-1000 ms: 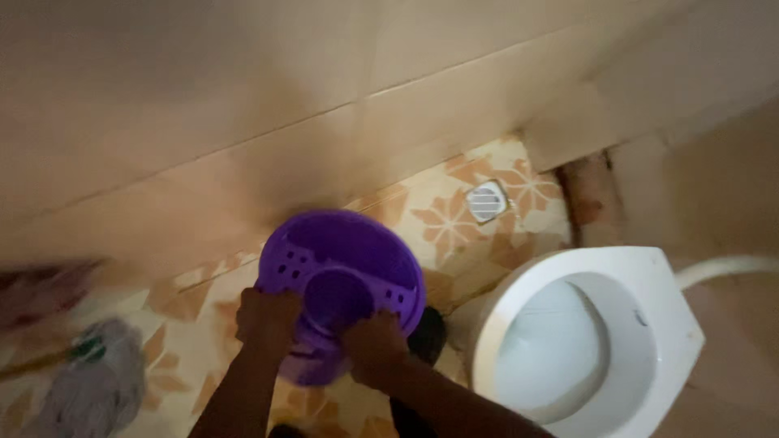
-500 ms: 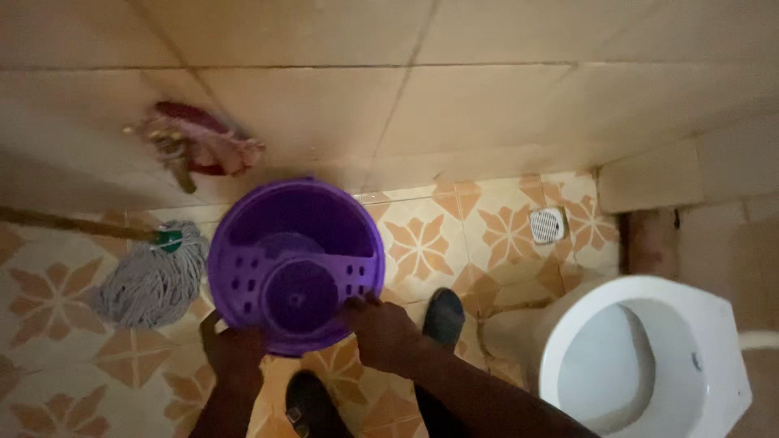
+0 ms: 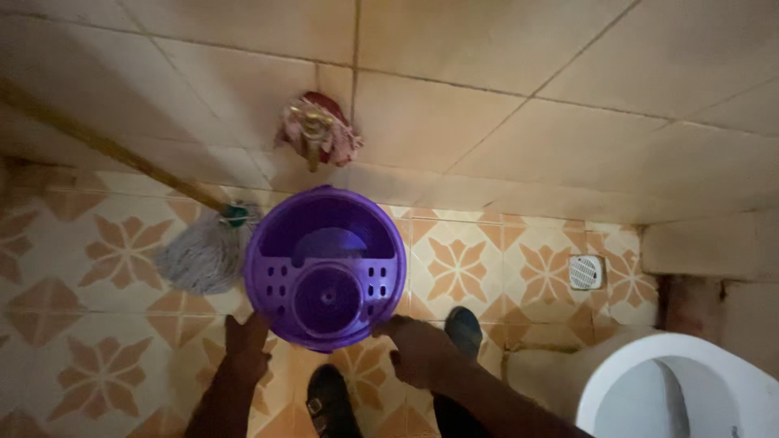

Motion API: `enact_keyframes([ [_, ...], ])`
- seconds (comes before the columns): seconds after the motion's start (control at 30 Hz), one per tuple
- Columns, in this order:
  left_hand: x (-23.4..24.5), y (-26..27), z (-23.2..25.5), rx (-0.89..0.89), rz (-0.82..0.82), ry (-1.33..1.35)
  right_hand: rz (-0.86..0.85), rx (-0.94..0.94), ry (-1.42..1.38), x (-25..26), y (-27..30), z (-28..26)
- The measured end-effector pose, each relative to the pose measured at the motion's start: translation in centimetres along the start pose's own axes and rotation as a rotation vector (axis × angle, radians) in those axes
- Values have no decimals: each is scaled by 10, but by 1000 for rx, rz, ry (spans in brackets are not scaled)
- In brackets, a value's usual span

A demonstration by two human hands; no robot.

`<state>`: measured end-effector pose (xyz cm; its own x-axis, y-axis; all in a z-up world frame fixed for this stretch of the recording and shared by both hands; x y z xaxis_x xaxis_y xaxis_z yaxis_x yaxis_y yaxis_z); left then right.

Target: The person uses a mop and a bucket to clean the floor and around the toilet.

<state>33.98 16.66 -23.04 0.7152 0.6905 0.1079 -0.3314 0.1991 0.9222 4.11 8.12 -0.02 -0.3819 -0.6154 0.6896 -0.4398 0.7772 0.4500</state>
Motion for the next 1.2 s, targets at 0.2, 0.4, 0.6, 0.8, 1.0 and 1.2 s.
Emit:
enact_keyframes([
  [0.2,6,112,276,-1036,260,-86,-8,30,-67,3,55,-16],
  [0.4,-31,192,413,-1118,298,-305,7,25,-72,13,82,-12],
  [0.6,-52,213,450,-1115,268,-378,-27,20,-109,0,92,34],
  [0.8,-51,236,472,-1119,231,-413,352,321,-135,55,115,-11],
  [1.0,-46,273,466,-1093,169,-425,226,-252,-504,208,151,-149],
  [1.2,22,301,406,-1000,143,-454,361,234,-785,348,178,-303],
])
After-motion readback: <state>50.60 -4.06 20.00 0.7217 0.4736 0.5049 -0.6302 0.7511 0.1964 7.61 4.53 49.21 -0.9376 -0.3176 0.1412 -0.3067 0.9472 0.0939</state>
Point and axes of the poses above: each hand's wrist, its own y-axis away from the middle knuckle, its own x-axis out of the back of the hand, z = x × y, the point moved 9 cm from there along -y, towards the middle knuckle, and after that the axes turned 14 degrees about z, right-handed, at the moved point
